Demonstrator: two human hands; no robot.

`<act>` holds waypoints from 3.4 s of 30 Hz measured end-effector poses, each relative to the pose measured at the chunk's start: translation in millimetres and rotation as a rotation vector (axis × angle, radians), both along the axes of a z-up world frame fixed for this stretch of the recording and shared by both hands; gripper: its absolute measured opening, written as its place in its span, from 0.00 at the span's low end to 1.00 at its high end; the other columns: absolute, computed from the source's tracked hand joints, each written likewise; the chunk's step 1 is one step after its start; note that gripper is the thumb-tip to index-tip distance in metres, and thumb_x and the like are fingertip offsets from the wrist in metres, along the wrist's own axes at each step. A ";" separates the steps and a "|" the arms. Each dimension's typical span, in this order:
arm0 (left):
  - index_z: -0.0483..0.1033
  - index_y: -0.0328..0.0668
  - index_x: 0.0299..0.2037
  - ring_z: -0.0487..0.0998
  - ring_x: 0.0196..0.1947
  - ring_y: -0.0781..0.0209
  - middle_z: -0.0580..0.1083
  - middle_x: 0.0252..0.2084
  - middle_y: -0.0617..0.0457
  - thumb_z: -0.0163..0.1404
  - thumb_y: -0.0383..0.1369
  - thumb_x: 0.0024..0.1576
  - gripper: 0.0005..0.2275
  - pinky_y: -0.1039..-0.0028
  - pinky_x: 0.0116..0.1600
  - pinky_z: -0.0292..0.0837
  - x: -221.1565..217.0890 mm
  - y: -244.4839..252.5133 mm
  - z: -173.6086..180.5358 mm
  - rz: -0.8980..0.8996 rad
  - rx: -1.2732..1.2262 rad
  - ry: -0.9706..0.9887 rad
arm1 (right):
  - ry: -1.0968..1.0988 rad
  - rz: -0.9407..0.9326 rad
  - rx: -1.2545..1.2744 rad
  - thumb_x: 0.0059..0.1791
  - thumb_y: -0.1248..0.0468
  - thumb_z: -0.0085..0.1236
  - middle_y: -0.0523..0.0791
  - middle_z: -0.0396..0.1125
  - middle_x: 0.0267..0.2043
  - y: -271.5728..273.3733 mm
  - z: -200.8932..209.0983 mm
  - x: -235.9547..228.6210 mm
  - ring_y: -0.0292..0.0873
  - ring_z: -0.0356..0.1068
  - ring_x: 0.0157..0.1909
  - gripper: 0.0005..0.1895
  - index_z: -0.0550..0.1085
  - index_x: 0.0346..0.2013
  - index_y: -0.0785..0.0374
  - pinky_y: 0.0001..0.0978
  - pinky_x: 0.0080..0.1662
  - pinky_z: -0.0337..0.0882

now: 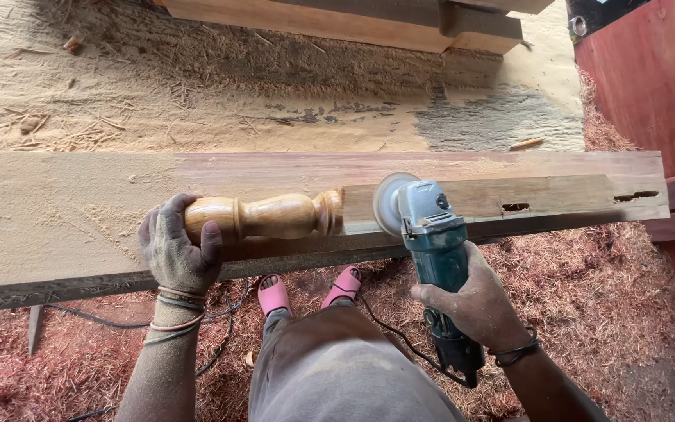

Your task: Using an angle grinder with a sanding disc to smooth and shape a wooden furniture leg.

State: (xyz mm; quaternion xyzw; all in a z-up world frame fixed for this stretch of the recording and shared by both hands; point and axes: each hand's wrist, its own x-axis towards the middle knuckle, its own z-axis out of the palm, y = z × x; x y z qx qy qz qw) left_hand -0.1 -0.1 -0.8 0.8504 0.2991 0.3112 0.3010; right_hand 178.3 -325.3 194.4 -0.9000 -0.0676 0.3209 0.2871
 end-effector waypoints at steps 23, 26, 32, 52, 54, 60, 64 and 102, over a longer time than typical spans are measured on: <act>0.73 0.45 0.57 0.72 0.53 0.43 0.73 0.48 0.45 0.43 0.58 0.65 0.25 0.53 0.67 0.60 1.3 0.2 3.6 0.004 0.012 -0.025 | 0.083 0.017 -0.005 0.33 0.54 0.73 0.50 0.70 0.50 31.6 5.7 -10.7 0.45 0.76 0.47 0.48 0.60 0.63 0.63 0.41 0.47 0.81; 0.73 0.46 0.58 0.72 0.52 0.44 0.72 0.47 0.45 0.44 0.57 0.65 0.25 0.54 0.67 0.60 1.4 -0.9 5.5 0.012 0.015 -0.023 | 0.069 0.060 -0.007 0.34 0.54 0.73 0.49 0.70 0.50 41.4 8.3 -12.7 0.44 0.75 0.49 0.49 0.60 0.63 0.64 0.40 0.48 0.80; 0.73 0.45 0.58 0.72 0.50 0.44 0.72 0.45 0.45 0.44 0.55 0.64 0.24 0.53 0.67 0.60 1.9 -1.1 7.0 0.010 0.013 -0.015 | 0.015 0.034 -0.015 0.34 0.54 0.73 0.48 0.72 0.47 19.1 -2.8 0.5 0.44 0.77 0.46 0.46 0.61 0.61 0.66 0.39 0.48 0.79; 0.73 0.45 0.57 0.72 0.51 0.45 0.72 0.45 0.46 0.44 0.56 0.63 0.25 0.53 0.69 0.57 2.1 0.8 6.0 0.002 0.001 0.006 | 0.015 0.017 -0.020 0.34 0.52 0.73 0.52 0.72 0.50 24.8 -5.5 2.9 0.46 0.76 0.49 0.49 0.59 0.63 0.66 0.42 0.50 0.80; 0.73 0.45 0.57 0.72 0.51 0.45 0.72 0.44 0.46 0.44 0.56 0.62 0.25 0.53 0.68 0.58 1.8 0.4 6.5 -0.001 -0.008 0.014 | 0.049 -0.023 -0.020 0.34 0.53 0.72 0.53 0.72 0.49 19.7 -6.2 3.9 0.47 0.77 0.48 0.49 0.59 0.62 0.66 0.42 0.49 0.81; 0.73 0.44 0.58 0.71 0.52 0.43 0.72 0.46 0.45 0.45 0.55 0.63 0.24 0.53 0.68 0.57 1.8 0.2 4.3 -0.009 0.003 0.002 | 0.026 0.023 -0.057 0.34 0.53 0.73 0.51 0.72 0.50 43.4 4.7 -10.0 0.45 0.77 0.49 0.49 0.59 0.63 0.66 0.40 0.49 0.80; 0.73 0.44 0.58 0.71 0.52 0.43 0.72 0.46 0.45 0.45 0.55 0.63 0.24 0.53 0.68 0.57 1.7 0.9 5.9 -0.010 0.004 -0.002 | 0.058 0.015 -0.092 0.34 0.52 0.74 0.49 0.72 0.49 55.5 11.9 -14.0 0.44 0.77 0.48 0.49 0.60 0.63 0.64 0.40 0.48 0.81; 0.74 0.47 0.57 0.72 0.55 0.44 0.73 0.48 0.46 0.44 0.54 0.65 0.22 0.55 0.67 0.60 1.3 -1.0 4.5 0.015 0.013 -0.014 | 0.027 -0.028 0.022 0.36 0.54 0.73 0.49 0.73 0.46 -20.4 -3.6 28.6 0.43 0.77 0.46 0.45 0.62 0.60 0.65 0.38 0.46 0.80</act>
